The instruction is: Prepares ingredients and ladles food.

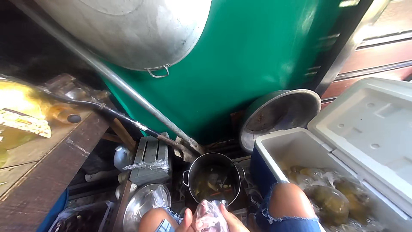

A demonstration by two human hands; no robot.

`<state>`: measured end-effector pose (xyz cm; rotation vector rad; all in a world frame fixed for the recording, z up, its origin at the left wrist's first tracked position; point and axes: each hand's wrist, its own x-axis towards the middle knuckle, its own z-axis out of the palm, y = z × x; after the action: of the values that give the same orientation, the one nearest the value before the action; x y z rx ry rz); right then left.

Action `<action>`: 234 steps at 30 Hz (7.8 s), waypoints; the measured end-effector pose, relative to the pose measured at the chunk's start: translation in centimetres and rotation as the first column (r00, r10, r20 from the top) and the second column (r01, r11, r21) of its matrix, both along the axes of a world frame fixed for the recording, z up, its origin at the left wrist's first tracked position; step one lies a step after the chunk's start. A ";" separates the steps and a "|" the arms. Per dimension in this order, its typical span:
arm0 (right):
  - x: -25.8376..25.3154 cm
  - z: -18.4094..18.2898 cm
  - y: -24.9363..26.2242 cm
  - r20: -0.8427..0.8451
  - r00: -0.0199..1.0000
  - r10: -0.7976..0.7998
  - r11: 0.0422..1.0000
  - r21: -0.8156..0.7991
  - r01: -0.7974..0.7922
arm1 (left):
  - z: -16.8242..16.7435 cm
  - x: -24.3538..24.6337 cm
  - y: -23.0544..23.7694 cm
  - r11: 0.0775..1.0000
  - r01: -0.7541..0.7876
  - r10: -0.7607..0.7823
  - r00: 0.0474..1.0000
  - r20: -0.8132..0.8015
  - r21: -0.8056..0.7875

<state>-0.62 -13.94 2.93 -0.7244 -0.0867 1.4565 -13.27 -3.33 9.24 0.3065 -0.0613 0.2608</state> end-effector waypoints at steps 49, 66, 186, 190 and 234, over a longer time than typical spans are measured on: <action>15.4 -9.8 10.4 0.878 0.474 0.058 0.699 -0.375 0.609 | -6.4 9.2 18.9 0.652 -0.161 0.722 0.429 -0.542 0.741; 20.7 14.7 17.0 0.971 0.076 0.226 0.953 -0.237 0.190 | -7.8 10.6 17.6 0.523 0.374 0.571 0.514 -0.640 0.766; 11.1 3.8 16.6 0.808 -0.412 0.420 0.907 -0.363 0.213 | -12.9 12.0 15.3 0.885 -0.071 0.465 0.203 -0.861 0.461; 12.7 -6.5 15.4 0.737 -0.210 0.643 0.766 -0.623 0.161 | -13.0 11.8 15.2 0.857 -0.004 0.507 0.187 -0.841 0.516; 6.8 9.8 18.8 0.771 -0.512 0.379 0.908 -0.417 0.045 | -2.9 10.4 12.6 0.777 0.127 0.606 0.118 -0.787 0.617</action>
<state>6.23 4.86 12.77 -2.2725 -1.6703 0.4630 -2.84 9.26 6.32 1.0840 1.3658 0.3496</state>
